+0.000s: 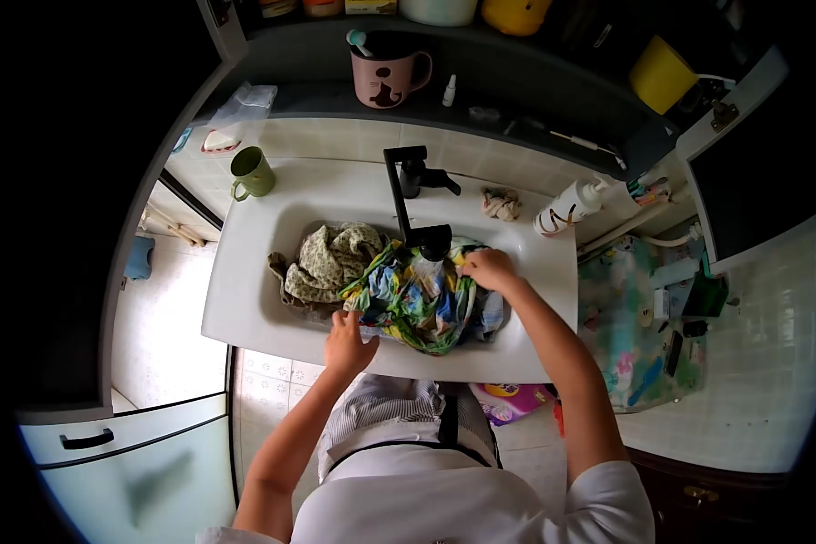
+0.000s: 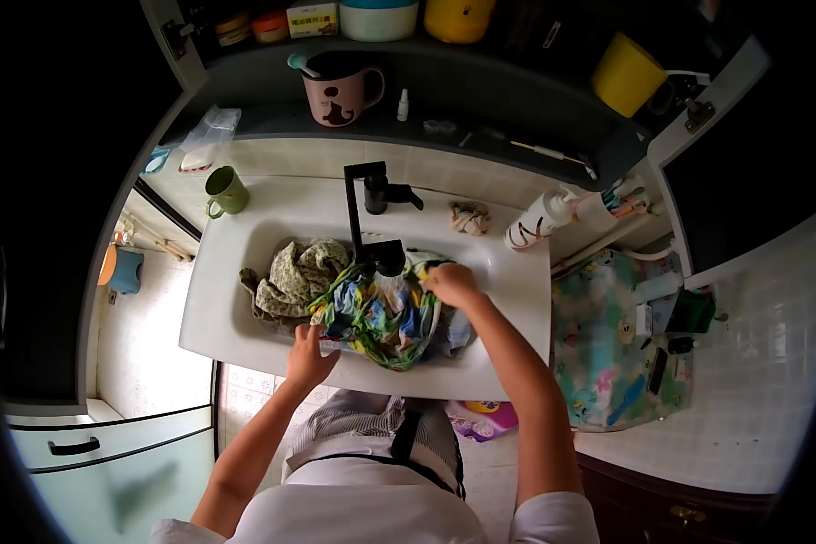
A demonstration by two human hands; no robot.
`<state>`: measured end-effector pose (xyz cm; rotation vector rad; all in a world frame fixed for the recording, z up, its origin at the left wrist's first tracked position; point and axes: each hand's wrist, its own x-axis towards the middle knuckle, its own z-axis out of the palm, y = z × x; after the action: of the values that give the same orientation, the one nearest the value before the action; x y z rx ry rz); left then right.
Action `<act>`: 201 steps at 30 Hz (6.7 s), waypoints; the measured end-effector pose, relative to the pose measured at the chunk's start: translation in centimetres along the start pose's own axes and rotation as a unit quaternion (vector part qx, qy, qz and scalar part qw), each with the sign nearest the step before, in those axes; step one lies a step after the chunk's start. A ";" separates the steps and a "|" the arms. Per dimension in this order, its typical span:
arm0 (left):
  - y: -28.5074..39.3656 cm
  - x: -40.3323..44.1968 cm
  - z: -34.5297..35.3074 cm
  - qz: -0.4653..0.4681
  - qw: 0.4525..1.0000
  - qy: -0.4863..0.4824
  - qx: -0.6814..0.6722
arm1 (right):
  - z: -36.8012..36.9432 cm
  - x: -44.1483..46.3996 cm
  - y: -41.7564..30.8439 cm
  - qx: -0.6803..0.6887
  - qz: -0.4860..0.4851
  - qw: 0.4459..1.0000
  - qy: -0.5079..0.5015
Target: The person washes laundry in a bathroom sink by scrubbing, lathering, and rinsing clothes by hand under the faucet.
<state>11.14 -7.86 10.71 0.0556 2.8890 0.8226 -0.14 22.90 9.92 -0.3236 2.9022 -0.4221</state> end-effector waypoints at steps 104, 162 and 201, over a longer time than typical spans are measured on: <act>1.7 14.4 6.8 -0.245 0.666 -0.350 -0.611 | 3.8 -0.1 -5.0 0.770 0.307 0.506 -0.238; 7.2 13.6 6.9 0.147 0.988 -0.039 -0.018 | 11.5 -0.1 -0.3 0.478 0.188 0.824 -0.237; 4.9 9.3 6.7 -0.170 0.662 -0.610 -0.402 | 4.8 -3.8 -4.8 0.653 0.320 0.659 -0.190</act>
<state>2.84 0.49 6.47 -0.0259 1.0902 1.2182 5.49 18.09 7.42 0.7111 1.4642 -1.7547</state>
